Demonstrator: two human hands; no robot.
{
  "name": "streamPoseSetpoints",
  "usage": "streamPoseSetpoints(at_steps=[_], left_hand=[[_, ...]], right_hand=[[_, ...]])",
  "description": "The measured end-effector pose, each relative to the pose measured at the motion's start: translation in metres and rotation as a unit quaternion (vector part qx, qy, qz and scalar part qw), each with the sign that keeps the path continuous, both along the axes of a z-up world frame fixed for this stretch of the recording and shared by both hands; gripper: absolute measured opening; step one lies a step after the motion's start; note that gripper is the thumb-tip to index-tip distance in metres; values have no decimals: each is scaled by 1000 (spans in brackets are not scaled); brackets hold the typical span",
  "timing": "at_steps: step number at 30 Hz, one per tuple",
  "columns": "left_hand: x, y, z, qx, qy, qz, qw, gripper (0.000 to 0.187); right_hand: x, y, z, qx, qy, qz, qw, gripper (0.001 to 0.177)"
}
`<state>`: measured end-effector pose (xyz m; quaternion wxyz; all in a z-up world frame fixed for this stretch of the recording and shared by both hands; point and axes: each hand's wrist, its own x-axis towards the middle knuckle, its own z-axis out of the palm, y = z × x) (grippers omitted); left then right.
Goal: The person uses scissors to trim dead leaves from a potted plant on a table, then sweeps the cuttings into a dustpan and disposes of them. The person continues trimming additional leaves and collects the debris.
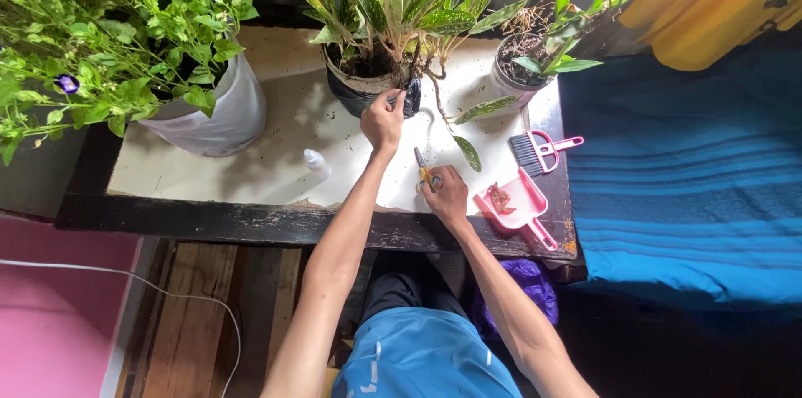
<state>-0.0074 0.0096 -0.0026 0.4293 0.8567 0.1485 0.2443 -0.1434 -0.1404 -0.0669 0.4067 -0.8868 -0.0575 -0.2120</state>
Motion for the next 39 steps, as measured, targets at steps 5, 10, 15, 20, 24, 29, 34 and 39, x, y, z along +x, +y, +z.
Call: streamPoseSetpoints(at_steps=[5, 10, 15, 20, 24, 29, 34, 39], left_hand=[[-7, 1, 0, 5, -2, 0, 1000, 15], [-13, 2, -2, 9, -8, -2, 1000, 15], [-8, 3, -6, 22, -27, 1, 999, 13], [-7, 4, -3, 21, -49, -20, 998, 11], [-15, 2, 5, -8, -100, -59, 993, 7], [-12, 5, -9, 5, -138, -68, 988, 6], [-20, 7, -26, 18, -166, -89, 982, 7], [-40, 7, -46, 31, -192, -104, 975, 6]], right_hand=[[-1, 1, 4, 6, -2, 3, 1000, 25], [-3, 0, 0, 10, 2, 4, 1000, 24], [0, -1, -1, 5, -2, 0, 1000, 24], [-1, 1, 6, 0, -2, -6, 1000, 24], [-1, -1, 3, 8, 7, -2, 1000, 22], [-1, 0, 6, 4, 8, 0, 1000, 22], [0, 3, 9, 0, 15, 0, 1000, 21], [1, 1, 6, 8, 16, -3, 1000, 22]])
